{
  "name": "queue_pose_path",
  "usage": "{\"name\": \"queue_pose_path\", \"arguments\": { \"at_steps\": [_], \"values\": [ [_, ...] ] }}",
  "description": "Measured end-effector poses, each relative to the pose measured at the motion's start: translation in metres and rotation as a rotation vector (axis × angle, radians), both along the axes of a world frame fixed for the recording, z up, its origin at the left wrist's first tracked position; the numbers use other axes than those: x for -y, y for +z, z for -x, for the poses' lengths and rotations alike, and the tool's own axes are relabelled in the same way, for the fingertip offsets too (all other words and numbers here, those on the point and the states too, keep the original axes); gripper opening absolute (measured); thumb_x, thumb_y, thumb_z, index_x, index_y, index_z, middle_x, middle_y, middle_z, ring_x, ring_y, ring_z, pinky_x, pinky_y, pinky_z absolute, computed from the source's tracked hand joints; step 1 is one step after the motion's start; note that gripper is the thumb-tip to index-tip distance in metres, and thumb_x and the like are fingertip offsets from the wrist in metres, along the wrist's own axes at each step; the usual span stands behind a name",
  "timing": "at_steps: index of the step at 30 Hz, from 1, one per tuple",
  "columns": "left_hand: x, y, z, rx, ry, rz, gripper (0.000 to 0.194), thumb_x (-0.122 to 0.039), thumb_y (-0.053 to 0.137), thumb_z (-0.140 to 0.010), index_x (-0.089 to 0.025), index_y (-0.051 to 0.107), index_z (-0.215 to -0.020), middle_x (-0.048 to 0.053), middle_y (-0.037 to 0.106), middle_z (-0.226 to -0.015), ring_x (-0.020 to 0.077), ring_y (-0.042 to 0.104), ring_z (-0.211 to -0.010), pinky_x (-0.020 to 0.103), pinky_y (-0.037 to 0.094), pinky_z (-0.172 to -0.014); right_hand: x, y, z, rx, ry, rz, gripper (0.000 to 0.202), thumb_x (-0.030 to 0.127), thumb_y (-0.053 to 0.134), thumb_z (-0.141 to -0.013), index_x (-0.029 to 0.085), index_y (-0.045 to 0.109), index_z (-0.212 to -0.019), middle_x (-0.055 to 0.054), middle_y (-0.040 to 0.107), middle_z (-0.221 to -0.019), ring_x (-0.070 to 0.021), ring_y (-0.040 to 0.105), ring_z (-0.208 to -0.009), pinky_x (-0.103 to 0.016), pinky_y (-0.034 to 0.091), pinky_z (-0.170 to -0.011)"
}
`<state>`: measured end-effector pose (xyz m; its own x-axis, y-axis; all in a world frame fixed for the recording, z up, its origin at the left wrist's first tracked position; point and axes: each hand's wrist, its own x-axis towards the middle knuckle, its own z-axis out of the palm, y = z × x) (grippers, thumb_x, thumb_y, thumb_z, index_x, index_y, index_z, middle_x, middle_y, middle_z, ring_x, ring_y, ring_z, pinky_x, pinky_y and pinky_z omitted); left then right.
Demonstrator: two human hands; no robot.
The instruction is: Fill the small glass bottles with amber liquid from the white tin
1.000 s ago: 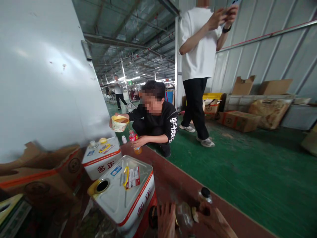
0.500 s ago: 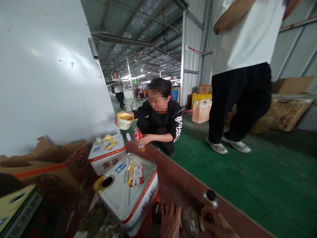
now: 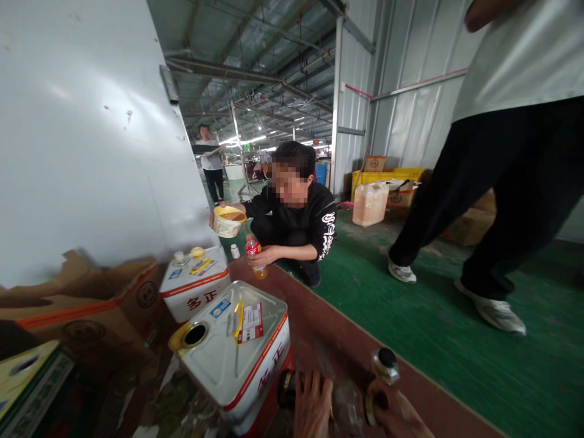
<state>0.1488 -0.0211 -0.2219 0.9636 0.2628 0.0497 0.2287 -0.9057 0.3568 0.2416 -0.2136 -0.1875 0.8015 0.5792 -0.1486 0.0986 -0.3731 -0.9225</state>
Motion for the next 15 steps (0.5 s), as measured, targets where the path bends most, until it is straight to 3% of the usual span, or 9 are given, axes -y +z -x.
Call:
{"name": "queue_pose_path", "arguments": {
  "at_steps": [3, 8, 12, 15],
  "values": [
    [0.0, 0.006, 0.001, -0.047, 0.034, 0.034, 0.049, -0.027, 0.06, -0.082, -0.025, 0.059, -0.131, 0.012, 0.06, -0.133, 0.0328, 0.049, -0.129, 0.06, 0.023, -0.119, 0.001, 0.002, -0.001, 0.003, -0.022, -0.02, 0.027, 0.043, 0.051, -0.076, 0.017, 0.056, -0.079, -0.003, 0.06, -0.067, -0.0132, 0.053, -0.058, -0.025, 0.041, -0.056],
    [-0.001, 0.016, 0.001, -0.186, 0.04, 0.119, 0.084, -0.019, 0.072, -0.058, -0.021, 0.051, -0.139, 0.014, 0.052, -0.143, 0.0376, 0.041, -0.136, 0.059, 0.019, -0.119, 0.007, 0.003, -0.009, -0.003, -0.048, -0.026, 0.043, 0.057, 0.056, -0.076, 0.015, 0.065, -0.08, -0.004, 0.062, -0.067, -0.0152, 0.057, -0.061, -0.026, 0.043, -0.06],
    [0.003, 0.023, 0.001, -0.176, 0.044, 0.158, 0.083, -0.012, 0.066, -0.056, -0.02, 0.052, -0.137, 0.014, 0.055, -0.139, 0.0366, 0.043, -0.132, 0.057, 0.022, -0.118, 0.013, 0.01, -0.014, -0.006, 0.036, -0.01, 0.049, 0.062, 0.053, -0.081, 0.015, 0.065, -0.081, -0.005, 0.062, -0.072, -0.0153, 0.054, -0.065, -0.027, 0.04, -0.063],
    [0.008, 0.032, 0.003, -0.134, 0.038, 0.252, 0.073, -0.011, 0.064, -0.058, -0.019, 0.055, -0.131, 0.014, 0.059, -0.132, 0.0351, 0.049, -0.127, 0.051, 0.032, -0.113, 0.013, 0.021, -0.012, -0.009, -0.014, -0.085, 0.048, 0.06, 0.055, -0.083, 0.014, 0.06, -0.073, -0.003, 0.055, -0.071, -0.0131, 0.046, -0.067, -0.027, 0.034, -0.064]
  ]
}}
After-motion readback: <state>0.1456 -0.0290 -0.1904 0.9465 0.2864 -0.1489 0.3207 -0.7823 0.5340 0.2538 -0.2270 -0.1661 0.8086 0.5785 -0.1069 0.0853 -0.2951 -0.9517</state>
